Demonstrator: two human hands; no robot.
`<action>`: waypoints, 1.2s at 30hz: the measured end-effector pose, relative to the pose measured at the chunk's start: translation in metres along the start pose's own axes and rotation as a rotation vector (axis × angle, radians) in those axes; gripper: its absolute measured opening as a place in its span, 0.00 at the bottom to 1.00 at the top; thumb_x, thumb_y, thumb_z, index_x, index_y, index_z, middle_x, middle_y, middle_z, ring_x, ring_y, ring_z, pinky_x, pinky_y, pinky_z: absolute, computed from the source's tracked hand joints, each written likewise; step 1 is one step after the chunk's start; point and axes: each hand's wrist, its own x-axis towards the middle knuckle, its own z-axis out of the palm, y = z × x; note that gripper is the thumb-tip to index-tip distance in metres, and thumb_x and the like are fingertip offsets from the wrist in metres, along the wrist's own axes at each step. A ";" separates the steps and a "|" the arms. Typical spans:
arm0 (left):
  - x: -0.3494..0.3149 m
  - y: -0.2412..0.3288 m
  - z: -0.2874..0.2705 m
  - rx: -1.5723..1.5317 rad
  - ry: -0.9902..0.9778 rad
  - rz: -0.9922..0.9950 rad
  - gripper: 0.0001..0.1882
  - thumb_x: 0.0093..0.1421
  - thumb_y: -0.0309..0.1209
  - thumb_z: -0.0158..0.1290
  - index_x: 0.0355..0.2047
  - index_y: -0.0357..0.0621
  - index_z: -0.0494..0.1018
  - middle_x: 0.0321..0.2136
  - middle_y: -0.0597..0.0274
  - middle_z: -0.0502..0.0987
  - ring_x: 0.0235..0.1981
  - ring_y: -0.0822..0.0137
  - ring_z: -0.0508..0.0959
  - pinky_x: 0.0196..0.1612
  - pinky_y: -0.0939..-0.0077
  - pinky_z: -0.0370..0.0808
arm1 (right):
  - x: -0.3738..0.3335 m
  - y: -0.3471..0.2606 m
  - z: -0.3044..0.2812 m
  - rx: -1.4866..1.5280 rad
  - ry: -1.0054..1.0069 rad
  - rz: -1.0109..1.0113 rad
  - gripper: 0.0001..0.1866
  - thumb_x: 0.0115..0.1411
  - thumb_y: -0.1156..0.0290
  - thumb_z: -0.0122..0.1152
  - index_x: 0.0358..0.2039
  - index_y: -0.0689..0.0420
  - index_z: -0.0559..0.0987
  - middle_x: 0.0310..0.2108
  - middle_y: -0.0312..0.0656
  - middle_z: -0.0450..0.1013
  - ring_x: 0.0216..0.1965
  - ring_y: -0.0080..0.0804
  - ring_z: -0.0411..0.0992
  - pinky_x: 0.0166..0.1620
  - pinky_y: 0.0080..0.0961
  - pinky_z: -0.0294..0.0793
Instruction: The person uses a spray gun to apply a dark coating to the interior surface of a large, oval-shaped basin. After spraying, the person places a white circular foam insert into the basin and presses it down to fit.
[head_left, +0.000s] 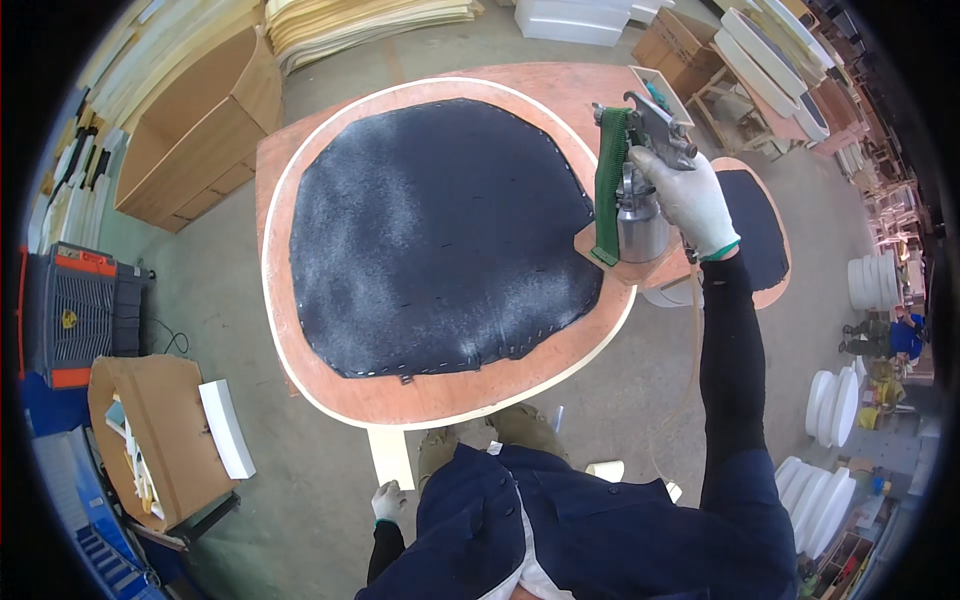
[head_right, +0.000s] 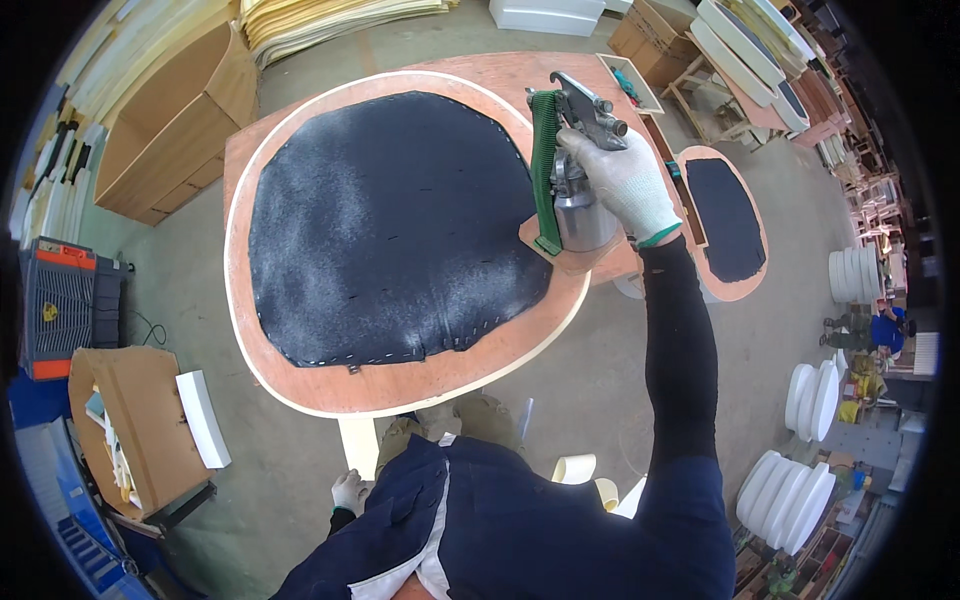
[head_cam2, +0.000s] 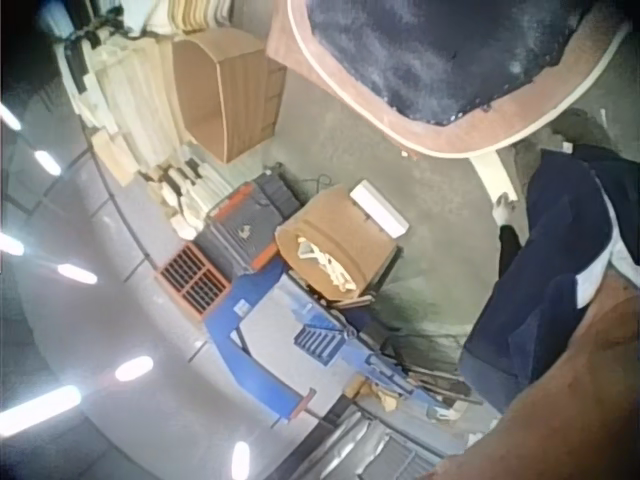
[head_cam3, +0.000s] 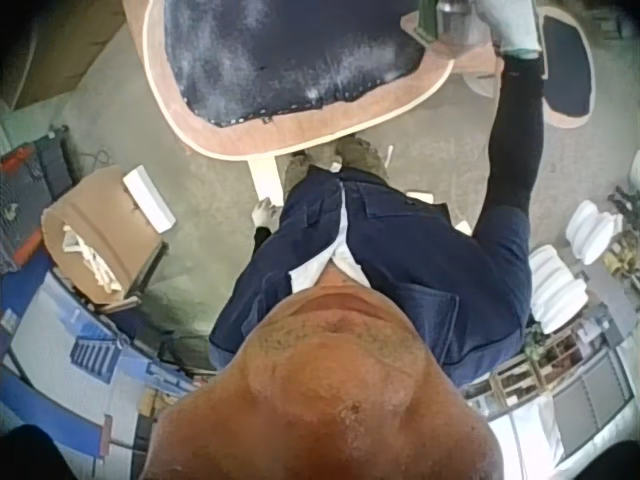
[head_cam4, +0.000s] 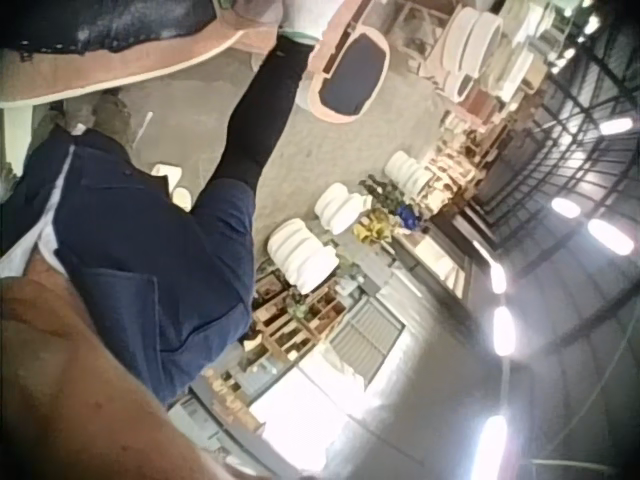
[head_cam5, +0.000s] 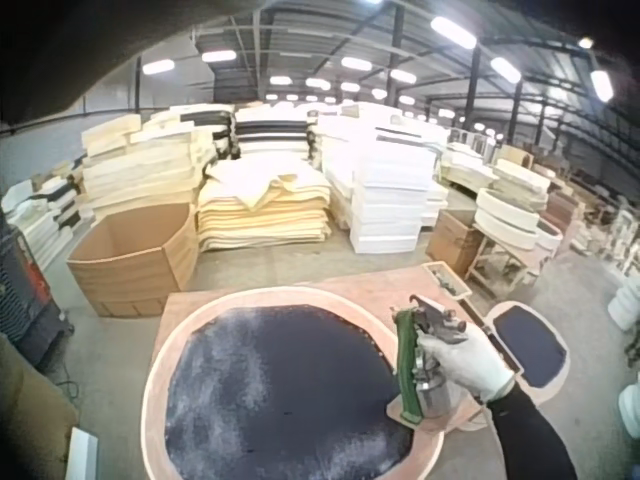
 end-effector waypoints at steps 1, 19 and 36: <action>-0.008 0.007 0.009 0.007 0.009 -0.001 0.17 0.63 0.30 0.54 0.48 0.32 0.70 0.24 0.65 0.71 0.18 0.73 0.70 0.19 0.78 0.65 | 0.002 0.006 -0.008 0.022 -0.009 0.000 0.13 0.62 0.69 0.60 0.44 0.62 0.80 0.31 0.33 0.77 0.31 0.16 0.72 0.36 0.18 0.71; -0.014 0.013 0.043 0.178 0.042 0.032 0.20 0.62 0.34 0.54 0.50 0.34 0.69 0.34 0.61 0.74 0.28 0.67 0.77 0.28 0.71 0.73 | -0.029 0.050 -0.080 -0.027 0.131 0.058 0.08 0.61 0.66 0.61 0.35 0.58 0.80 0.20 0.25 0.68 0.17 0.10 0.58 0.20 0.15 0.54; -0.027 0.027 0.063 0.273 0.029 0.064 0.19 0.62 0.33 0.54 0.49 0.34 0.70 0.31 0.63 0.75 0.26 0.71 0.75 0.25 0.76 0.69 | -0.109 0.096 -0.127 -0.008 0.104 0.236 0.14 0.61 0.70 0.61 0.46 0.61 0.78 0.35 0.33 0.77 0.34 0.17 0.71 0.38 0.20 0.71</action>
